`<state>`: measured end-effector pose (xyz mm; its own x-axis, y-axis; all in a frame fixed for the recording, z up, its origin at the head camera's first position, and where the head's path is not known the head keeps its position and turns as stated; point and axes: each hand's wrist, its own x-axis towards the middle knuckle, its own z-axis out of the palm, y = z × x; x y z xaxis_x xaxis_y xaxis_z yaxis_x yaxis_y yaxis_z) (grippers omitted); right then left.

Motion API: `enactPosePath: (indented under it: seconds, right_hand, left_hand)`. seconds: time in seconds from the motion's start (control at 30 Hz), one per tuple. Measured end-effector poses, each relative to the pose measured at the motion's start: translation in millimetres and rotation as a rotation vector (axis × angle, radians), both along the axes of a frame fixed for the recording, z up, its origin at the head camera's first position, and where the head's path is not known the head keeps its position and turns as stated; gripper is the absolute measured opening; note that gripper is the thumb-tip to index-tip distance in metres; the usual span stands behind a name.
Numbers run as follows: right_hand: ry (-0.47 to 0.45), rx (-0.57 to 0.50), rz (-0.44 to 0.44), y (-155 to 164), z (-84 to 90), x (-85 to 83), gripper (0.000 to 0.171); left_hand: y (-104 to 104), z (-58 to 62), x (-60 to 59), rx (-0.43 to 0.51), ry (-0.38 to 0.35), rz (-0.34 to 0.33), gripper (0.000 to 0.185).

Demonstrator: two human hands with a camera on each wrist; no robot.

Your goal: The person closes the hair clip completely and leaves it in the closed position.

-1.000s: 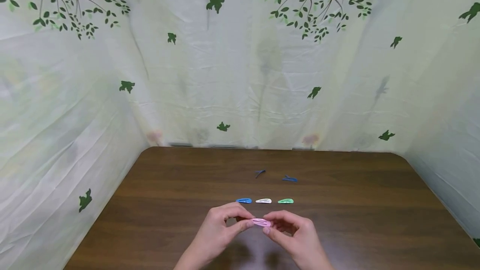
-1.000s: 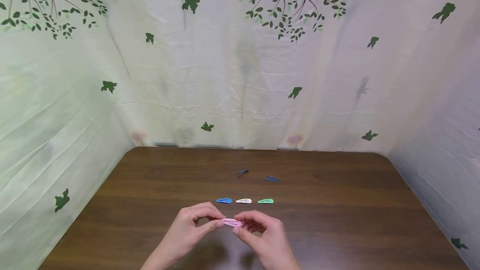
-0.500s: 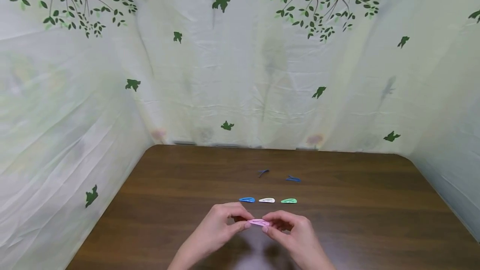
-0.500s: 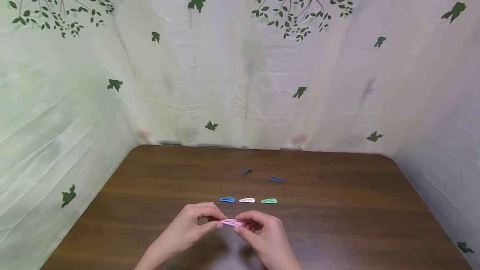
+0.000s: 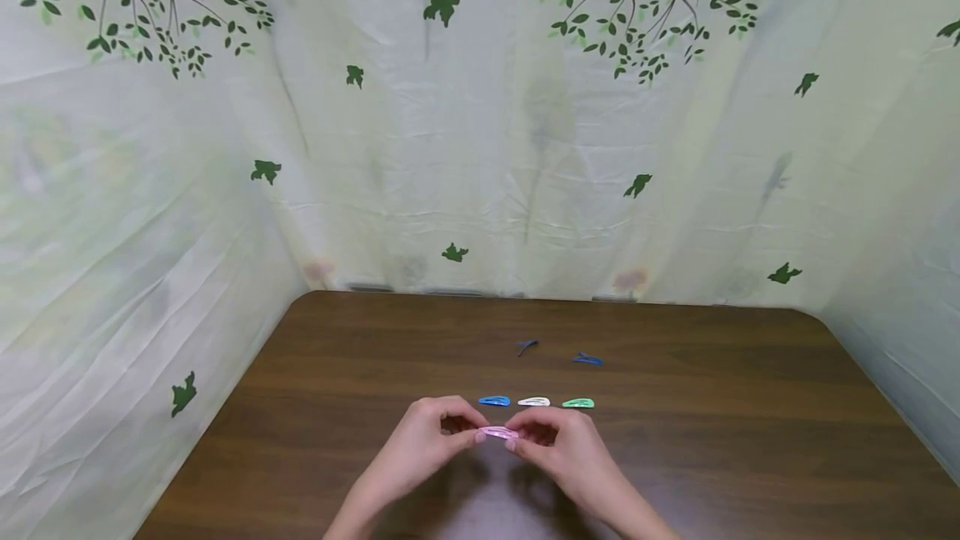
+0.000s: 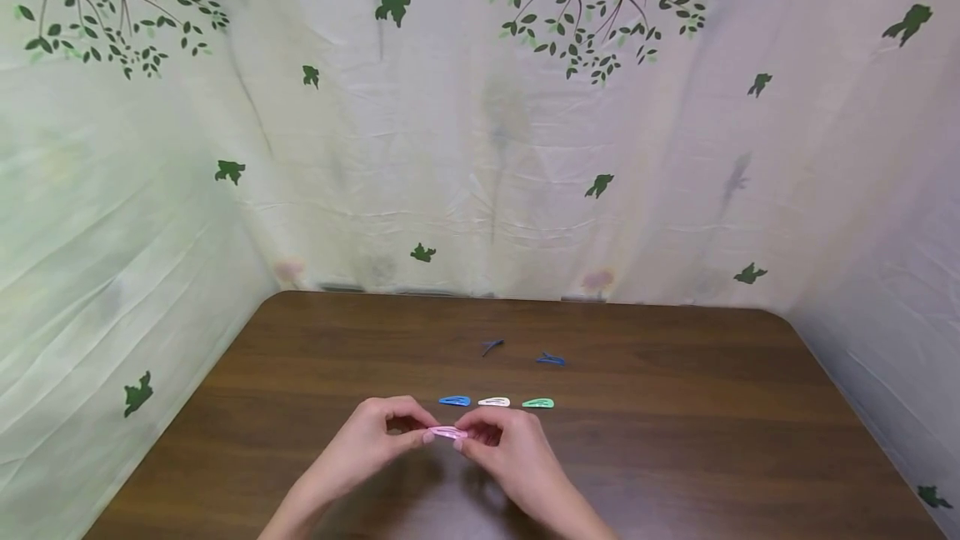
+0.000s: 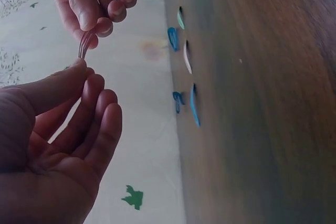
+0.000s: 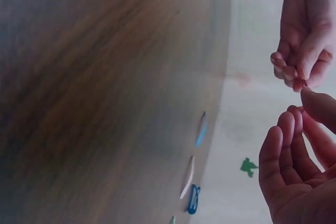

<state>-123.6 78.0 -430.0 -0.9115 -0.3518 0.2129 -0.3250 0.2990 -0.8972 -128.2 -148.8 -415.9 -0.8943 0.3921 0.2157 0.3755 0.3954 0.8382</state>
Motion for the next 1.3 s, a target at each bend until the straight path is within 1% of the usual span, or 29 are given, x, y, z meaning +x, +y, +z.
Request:
enactPosePath:
  seconds: [0.2,0.37,0.6,0.77,0.97,1.2,1.3]
  right_hand:
    - [0.021,0.048,0.035,-2,-5.0,-11.7,0.010]
    - [0.028,0.100,0.060,-4,-8.3,-21.6,0.009]
    - [0.005,0.174,0.083,-6,-12.4,-31.8,0.004]
    - [-0.021,0.206,0.084,-8,-16.9,-38.0,0.005]
    - [-0.016,0.242,0.079,-10,-21.7,-47.6,0.006]
    - [-0.037,0.261,0.103,-11,-27.0,-56.7,0.004]
    - [-0.027,0.280,0.103,-12,-28.0,-58.6,0.004]
  left_hand:
    - [-2,-8.0,-6.2,-0.039,-0.014,0.042,0.003]
    - [-2,-11.8,-11.4,-0.073,-0.025,0.050,0.005]
    - [-2,-15.7,-23.2,-0.141,-0.053,0.015,0.003]
    - [-4,-21.7,-32.9,-0.173,-0.055,-0.016,0.005]
    - [-6,-29.2,-44.4,-0.206,-0.047,-0.029,0.008]
    - [-5,-33.3,-52.2,-0.240,-0.045,-0.041,0.010]
    - [-4,-34.3,-54.1,-0.262,-0.043,-0.039,0.011]
